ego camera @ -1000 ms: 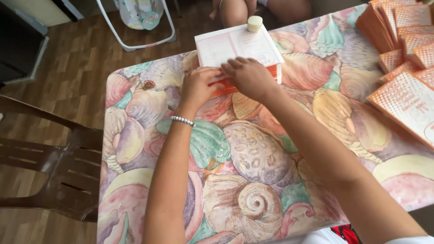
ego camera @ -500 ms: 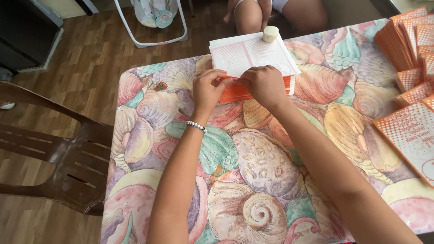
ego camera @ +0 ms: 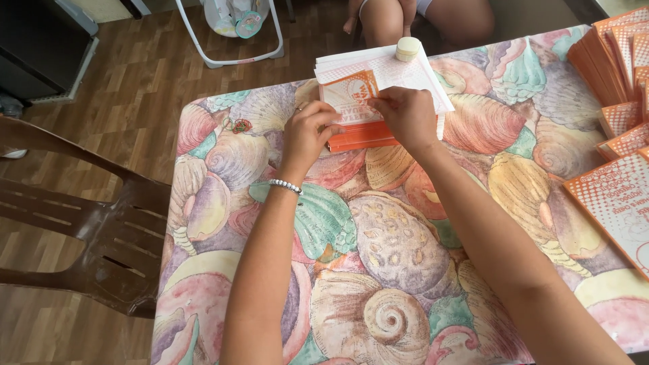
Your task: Folding printed paper sheets into bags at a table
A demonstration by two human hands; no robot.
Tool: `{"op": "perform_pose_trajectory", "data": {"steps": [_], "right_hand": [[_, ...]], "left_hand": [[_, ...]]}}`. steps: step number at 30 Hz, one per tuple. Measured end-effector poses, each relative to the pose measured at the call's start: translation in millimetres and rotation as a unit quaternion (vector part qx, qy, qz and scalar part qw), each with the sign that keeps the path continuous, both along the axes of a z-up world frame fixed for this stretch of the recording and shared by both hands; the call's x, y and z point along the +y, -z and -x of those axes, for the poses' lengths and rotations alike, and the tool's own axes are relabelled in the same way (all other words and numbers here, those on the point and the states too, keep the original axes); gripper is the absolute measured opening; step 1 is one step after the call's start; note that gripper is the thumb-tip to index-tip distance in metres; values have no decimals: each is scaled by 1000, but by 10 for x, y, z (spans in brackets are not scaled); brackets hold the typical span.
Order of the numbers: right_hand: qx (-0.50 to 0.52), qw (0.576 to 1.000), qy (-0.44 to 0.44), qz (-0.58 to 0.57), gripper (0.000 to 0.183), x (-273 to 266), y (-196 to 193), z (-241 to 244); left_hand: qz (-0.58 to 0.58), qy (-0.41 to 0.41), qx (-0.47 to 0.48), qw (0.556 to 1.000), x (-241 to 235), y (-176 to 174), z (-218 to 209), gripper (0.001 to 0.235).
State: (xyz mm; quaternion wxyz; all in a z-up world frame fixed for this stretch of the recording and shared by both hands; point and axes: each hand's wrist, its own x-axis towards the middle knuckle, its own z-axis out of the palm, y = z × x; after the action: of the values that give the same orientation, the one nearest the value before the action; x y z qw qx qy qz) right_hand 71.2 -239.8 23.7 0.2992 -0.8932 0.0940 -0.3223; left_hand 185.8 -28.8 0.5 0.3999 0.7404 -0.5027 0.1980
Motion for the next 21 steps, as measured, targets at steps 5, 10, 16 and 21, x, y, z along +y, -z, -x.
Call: {"op": "perform_pose_trajectory", "data": {"steps": [5,10,16,21], "right_hand": [[-14,1000,-9,-4,20,14,-35,62],[9,996,-37,-74,22,70,-102,113],[-43,995,-58,-62,23,38,-34,56],[-46,995,-91,21,17,-72,101,21]], "left_hand": [[-33,-46,-42,998,-53,40,5,10],[-32,-79,-42,995,-133,57,55,14],[-16,-83,31,996,-150,39,94,8],[40,-39,139,989,-134,37,46,11]]}}
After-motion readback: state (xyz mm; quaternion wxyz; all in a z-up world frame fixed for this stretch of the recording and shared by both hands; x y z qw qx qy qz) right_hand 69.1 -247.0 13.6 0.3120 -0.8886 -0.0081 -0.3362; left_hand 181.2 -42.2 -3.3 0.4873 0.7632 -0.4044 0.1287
